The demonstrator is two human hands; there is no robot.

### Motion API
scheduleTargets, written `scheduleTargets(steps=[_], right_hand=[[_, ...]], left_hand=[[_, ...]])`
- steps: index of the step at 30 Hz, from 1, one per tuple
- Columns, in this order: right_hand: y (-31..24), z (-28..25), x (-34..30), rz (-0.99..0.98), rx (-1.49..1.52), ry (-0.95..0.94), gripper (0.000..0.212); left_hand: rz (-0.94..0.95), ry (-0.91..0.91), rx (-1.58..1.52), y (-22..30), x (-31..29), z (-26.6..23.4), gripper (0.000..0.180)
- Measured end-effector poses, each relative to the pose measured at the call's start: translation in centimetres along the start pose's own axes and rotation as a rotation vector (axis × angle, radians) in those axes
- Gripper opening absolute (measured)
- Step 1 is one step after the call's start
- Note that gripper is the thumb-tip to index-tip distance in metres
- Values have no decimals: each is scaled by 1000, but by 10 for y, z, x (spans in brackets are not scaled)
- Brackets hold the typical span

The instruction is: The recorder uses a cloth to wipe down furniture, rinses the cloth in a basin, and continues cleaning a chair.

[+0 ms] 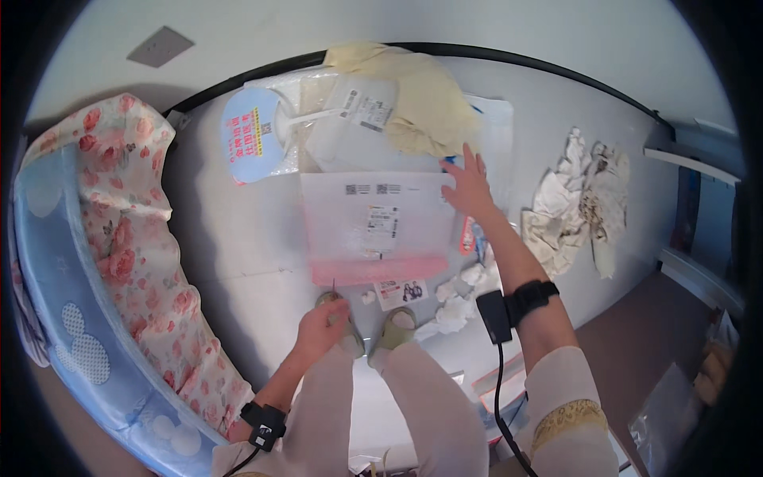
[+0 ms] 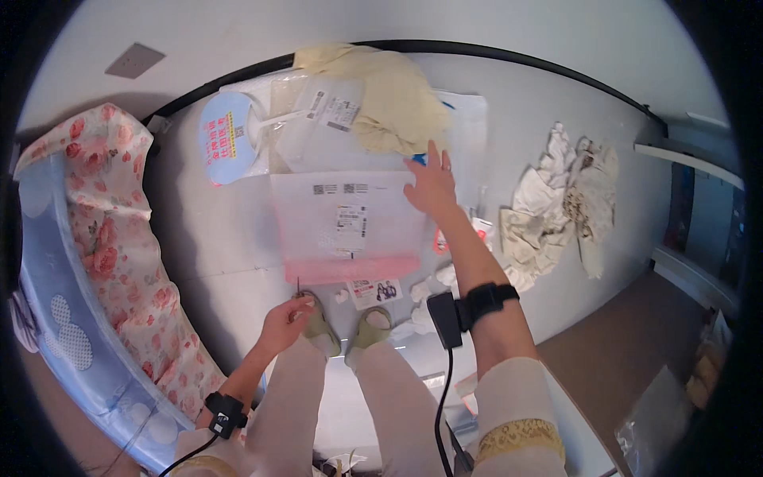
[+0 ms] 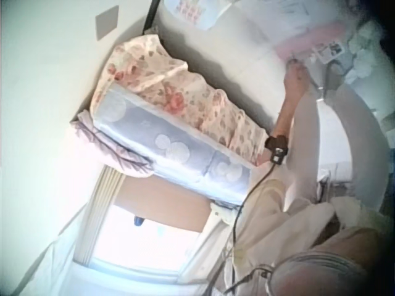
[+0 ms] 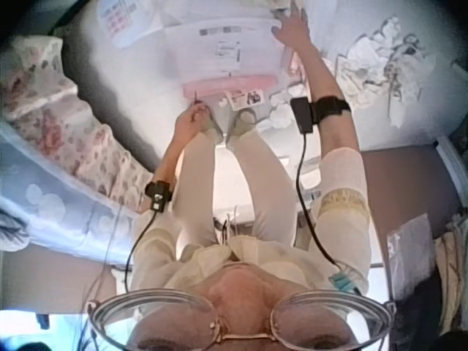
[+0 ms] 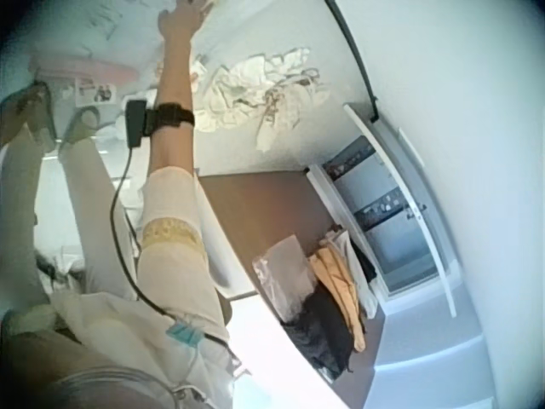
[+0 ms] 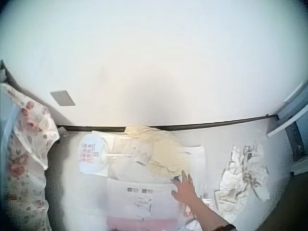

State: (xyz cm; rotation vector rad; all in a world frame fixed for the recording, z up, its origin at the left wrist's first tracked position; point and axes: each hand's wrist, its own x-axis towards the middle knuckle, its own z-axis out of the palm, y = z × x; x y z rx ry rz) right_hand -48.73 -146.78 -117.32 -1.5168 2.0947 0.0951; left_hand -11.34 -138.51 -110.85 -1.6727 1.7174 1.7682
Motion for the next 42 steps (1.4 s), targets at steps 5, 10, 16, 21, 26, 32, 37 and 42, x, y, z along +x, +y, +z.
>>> scheduleTargets(steps=[5, 10, 16, 21, 26, 32, 37, 42], right_hand=[[-15, 33, 78, 96, 44, -31, 55], [-3, 21, 80, 122, 482, 422, 25], [-85, -109, -96, 166, 1242, 379, 9], [-108, -213, -267, 201, 1015, -318, 36], [-118, -280, -382, 223, 1120, -419, 25], [-90, -310, -505, 415, 1149, 304, 22], [-110, -253, -612, 972, 1213, 618, 23], [-188, -172, -644, 872, 1365, 243, 43]], left_hand=[[7, 43, 5, -29, 34, -28, 29], [33, 36, -27, -27, 41, -25, 31], [-107, -32, -509, 14, -3, -19, 36], [207, 277, -82, 151, -52, -23, 67], [492, -22, 686, 219, -108, -1, 36], [505, -132, 813, 201, -144, 14, 22], [365, -554, 922, 246, -202, 2, 24], [-50, -1102, 460, 242, -279, 39, 37]])
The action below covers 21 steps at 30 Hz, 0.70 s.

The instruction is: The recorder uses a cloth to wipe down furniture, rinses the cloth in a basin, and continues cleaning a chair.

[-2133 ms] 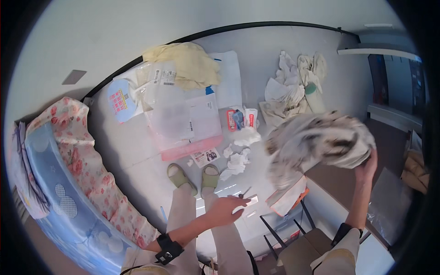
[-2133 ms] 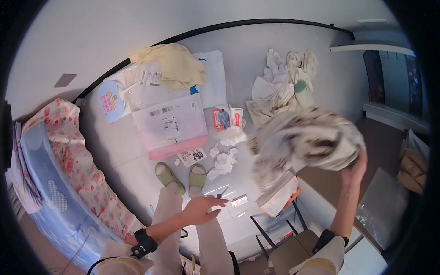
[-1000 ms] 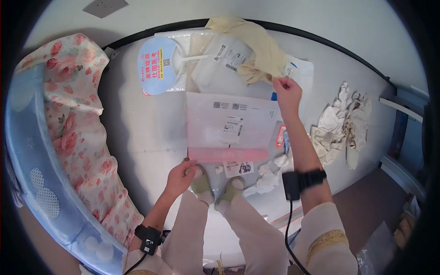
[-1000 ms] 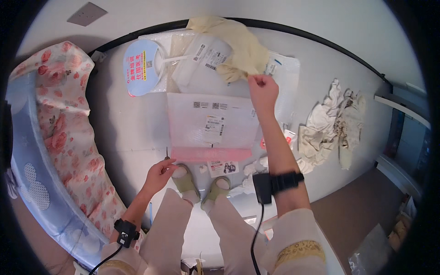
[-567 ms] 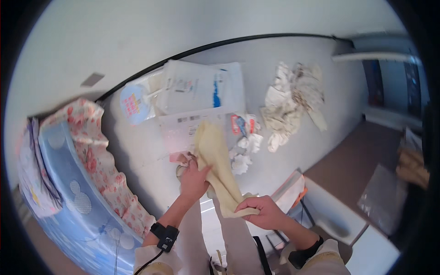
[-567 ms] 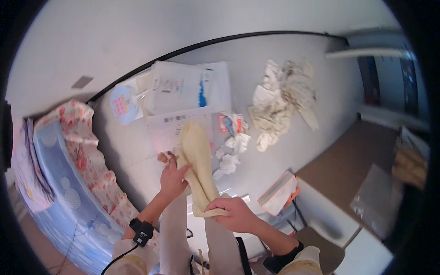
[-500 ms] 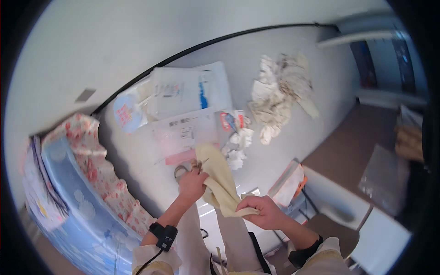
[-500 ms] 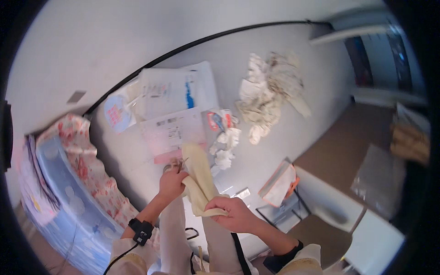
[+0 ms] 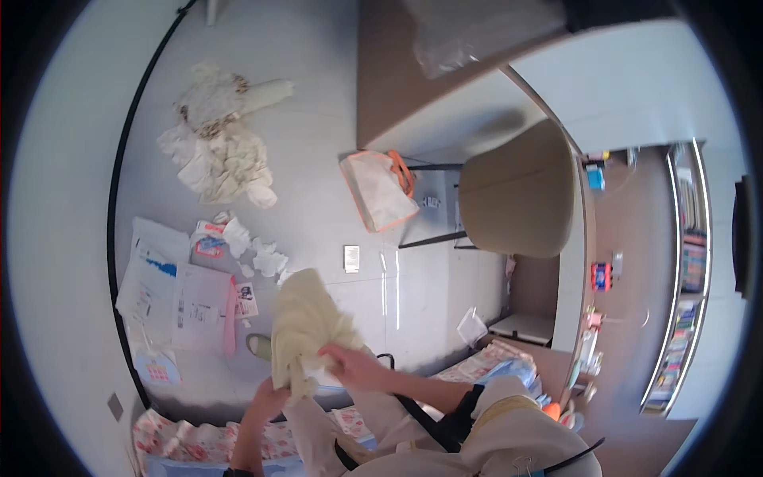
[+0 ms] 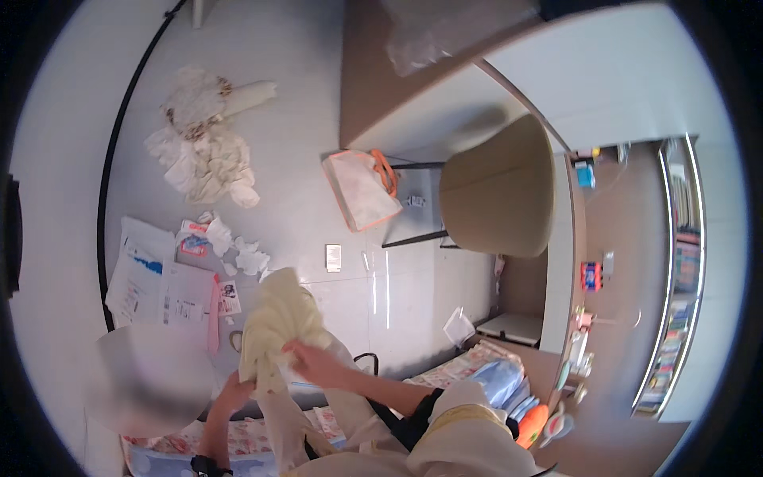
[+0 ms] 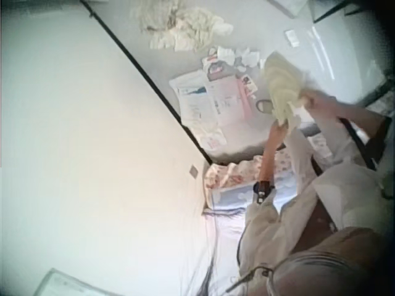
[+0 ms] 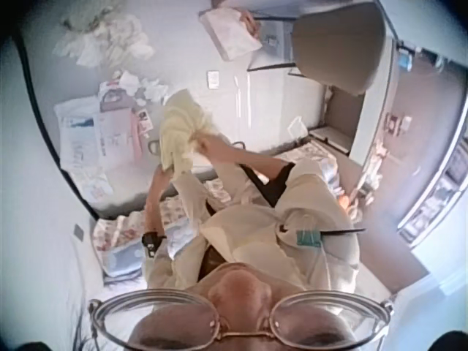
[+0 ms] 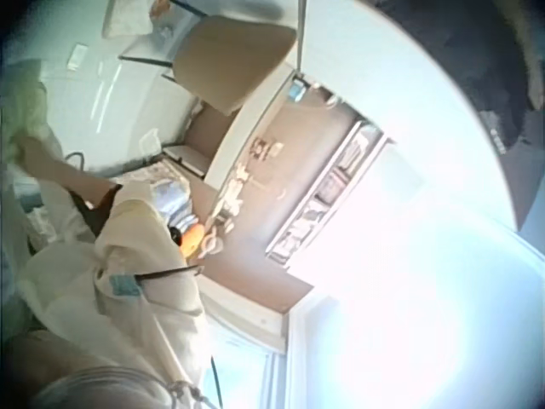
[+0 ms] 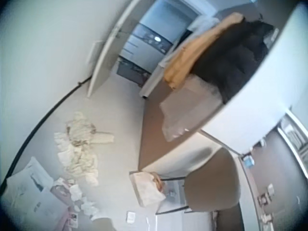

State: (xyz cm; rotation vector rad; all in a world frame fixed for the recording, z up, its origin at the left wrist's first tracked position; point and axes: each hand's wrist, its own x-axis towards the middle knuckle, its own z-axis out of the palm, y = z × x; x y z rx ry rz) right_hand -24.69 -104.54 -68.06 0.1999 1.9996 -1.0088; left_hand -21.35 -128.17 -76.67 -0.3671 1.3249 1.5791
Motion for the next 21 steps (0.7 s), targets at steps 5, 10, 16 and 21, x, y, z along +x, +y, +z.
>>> scheduleTargets(steps=[5, 10, 16, 21], right_hand=[[34, -8, -36, -197, 82, 219, 53], [70, -142, -73, -241, 293, 218, 31], [82, -353, -232, -343, 843, 798, 50], [128, -518, -343, -558, 852, 1181, 49]], left_hand=[[-25, -360, 75, 75, 23, 91, 35], [165, -439, 454, 142, 41, 172, 37], [158, -465, -76, 152, 74, 210, 41], [195, -415, 138, 142, 91, 236, 37]])
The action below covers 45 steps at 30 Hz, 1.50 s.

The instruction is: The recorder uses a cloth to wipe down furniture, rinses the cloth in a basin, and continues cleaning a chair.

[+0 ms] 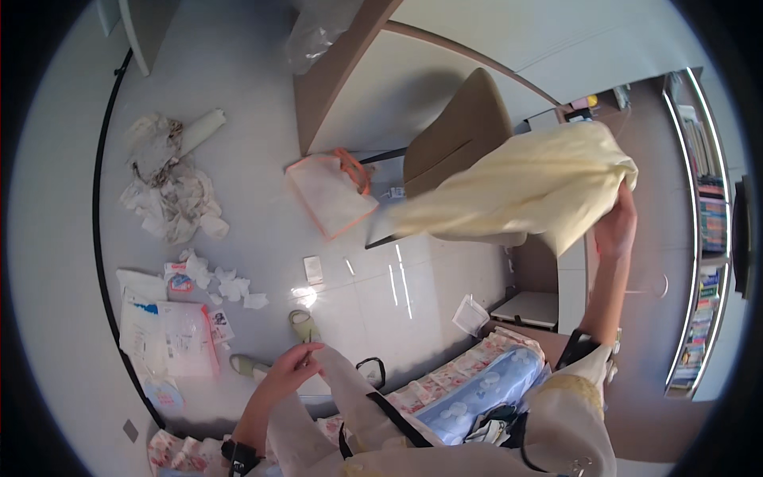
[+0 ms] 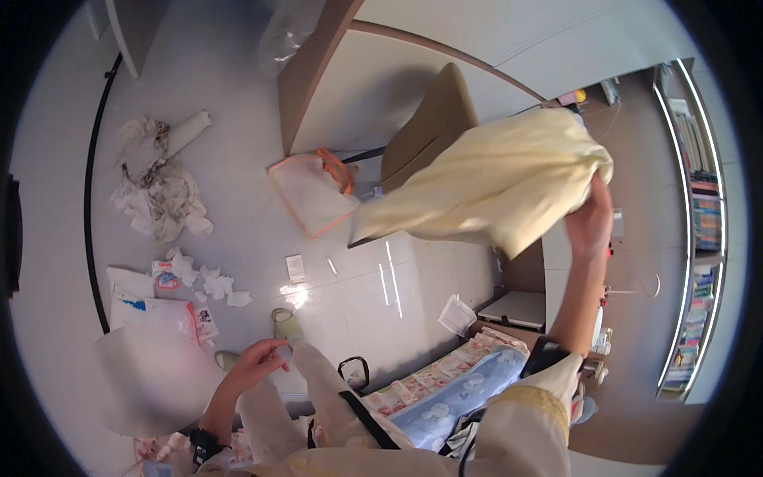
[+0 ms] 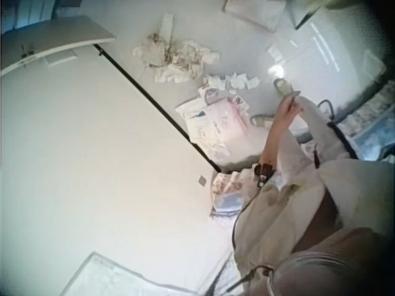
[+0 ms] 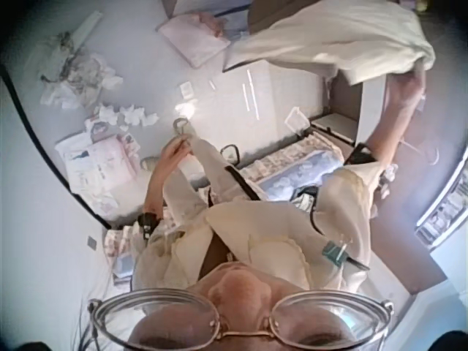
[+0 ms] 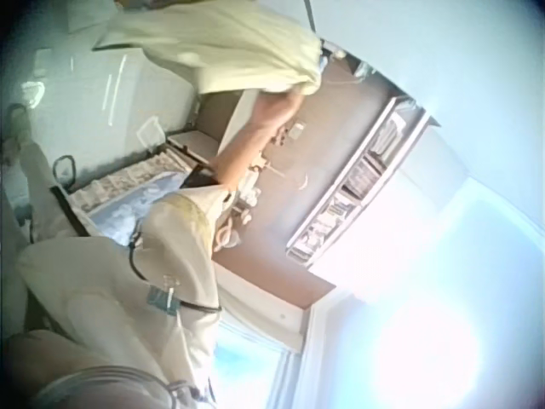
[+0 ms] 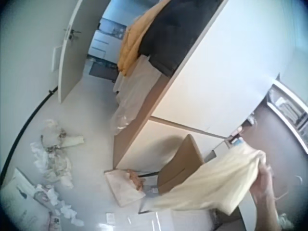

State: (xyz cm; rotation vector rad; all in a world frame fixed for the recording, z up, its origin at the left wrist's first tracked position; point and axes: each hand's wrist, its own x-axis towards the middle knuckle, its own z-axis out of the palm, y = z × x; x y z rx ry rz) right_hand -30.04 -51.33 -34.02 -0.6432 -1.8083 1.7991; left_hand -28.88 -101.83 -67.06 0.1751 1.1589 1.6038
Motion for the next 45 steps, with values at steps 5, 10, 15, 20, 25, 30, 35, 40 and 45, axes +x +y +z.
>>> scheduleTargets(steps=[5, 10, 15, 20, 25, 30, 35, 40, 45], right_hand=[[76, -32, 23, -216, -715, 439, 52], [158, 111, -64, -736, -1439, -36, 56], [272, 189, -159, 35, -814, -911, 63], [328, 250, -249, 91, -663, -1408, 71], [360, 264, -294, 682, -586, -1335, 49], [354, 301, -316, 813, -451, -1357, 44], [346, 357, -331, 982, -485, -1279, 37], [344, 411, -372, 1087, -560, -1322, 33], [344, 458, -425, 1120, -611, -1403, 31]], left_hand=[[93, 166, 77, -19, 18, 3, 29], [39, 378, 492, -13, 4, -5, 27], [59, 458, 638, -17, -6, -10, 21], [90, 385, 43, -45, -20, -14, 17], [268, 411, -282, -74, -41, -27, 17], [266, 700, -350, -104, -73, -52, 25], [300, 965, -613, -123, -107, -77, 21], [269, 902, -917, -137, -161, -102, 12], [604, 729, -1277, -135, -225, -120, 20]])
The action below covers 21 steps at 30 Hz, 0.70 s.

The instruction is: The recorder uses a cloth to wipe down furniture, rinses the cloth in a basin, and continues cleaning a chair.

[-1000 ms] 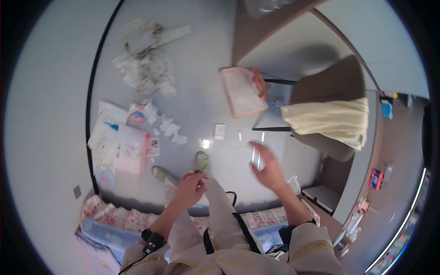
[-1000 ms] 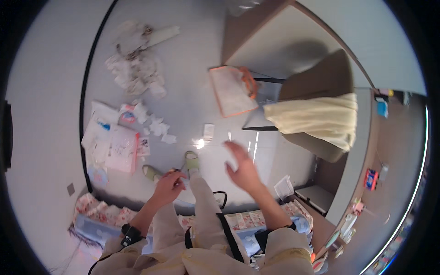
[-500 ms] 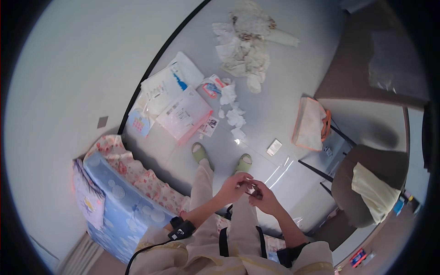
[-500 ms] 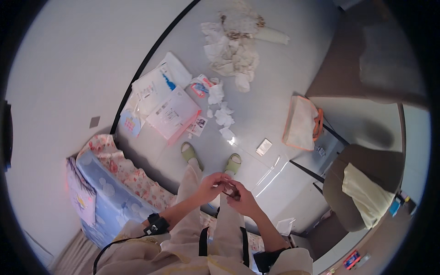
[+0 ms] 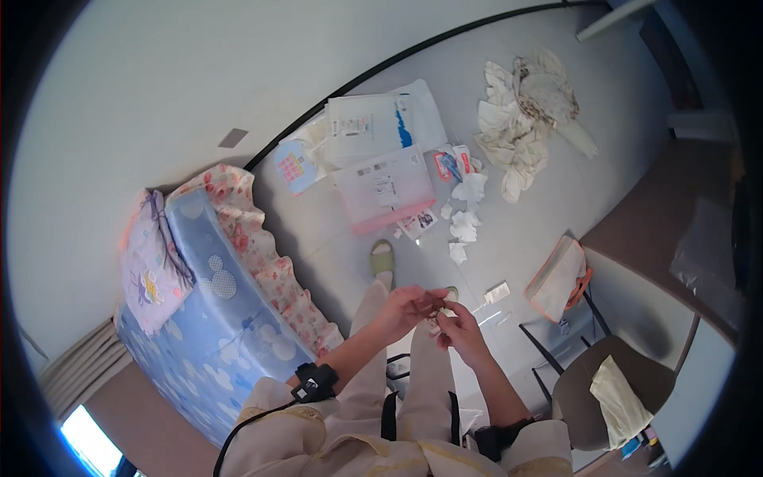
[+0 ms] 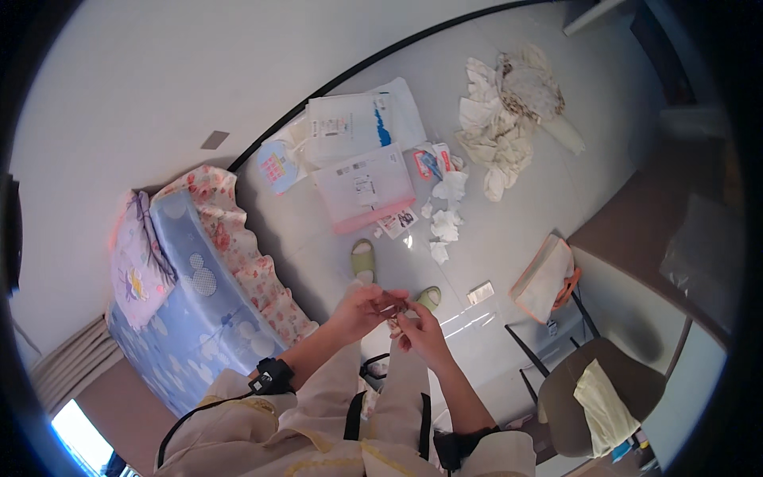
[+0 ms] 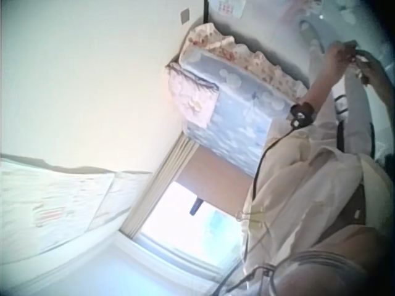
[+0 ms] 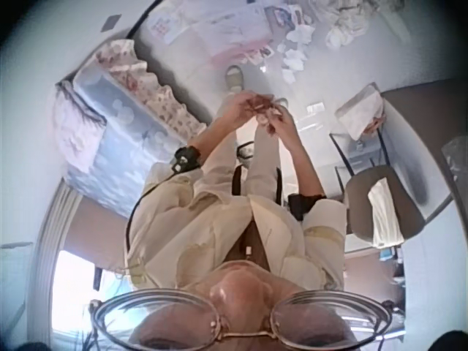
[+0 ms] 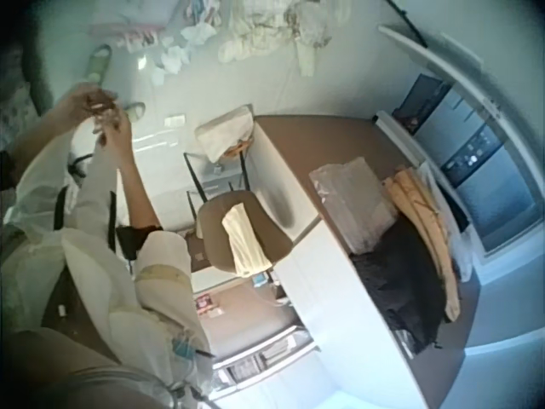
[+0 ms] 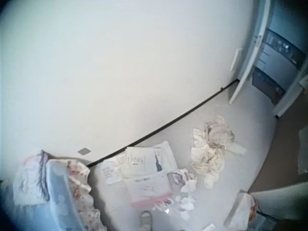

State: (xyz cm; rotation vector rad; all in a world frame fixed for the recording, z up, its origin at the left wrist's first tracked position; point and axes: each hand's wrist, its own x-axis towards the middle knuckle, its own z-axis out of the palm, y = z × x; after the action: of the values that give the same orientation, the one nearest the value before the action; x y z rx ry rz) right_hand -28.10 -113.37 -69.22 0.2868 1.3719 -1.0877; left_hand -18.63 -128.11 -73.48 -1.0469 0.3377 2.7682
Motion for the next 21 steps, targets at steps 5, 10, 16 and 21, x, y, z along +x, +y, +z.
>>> scheduleTargets(steps=[5, 10, 16, 21], right_hand=[[-16, 49, 33, -67, -60, -54, 38], [-41, 96, 48, -68, -97, -168, 34], [-56, 118, 58, -60, -130, -249, 35], [-61, 118, 59, -8, -155, -287, 36]], left_hand=[[63, -125, -348, 35, -19, -39, 29], [220, -71, -425, 71, -38, -50, 42], [248, -84, -493, 104, -58, -48, 46], [291, -89, -532, 101, -59, -42, 48]])
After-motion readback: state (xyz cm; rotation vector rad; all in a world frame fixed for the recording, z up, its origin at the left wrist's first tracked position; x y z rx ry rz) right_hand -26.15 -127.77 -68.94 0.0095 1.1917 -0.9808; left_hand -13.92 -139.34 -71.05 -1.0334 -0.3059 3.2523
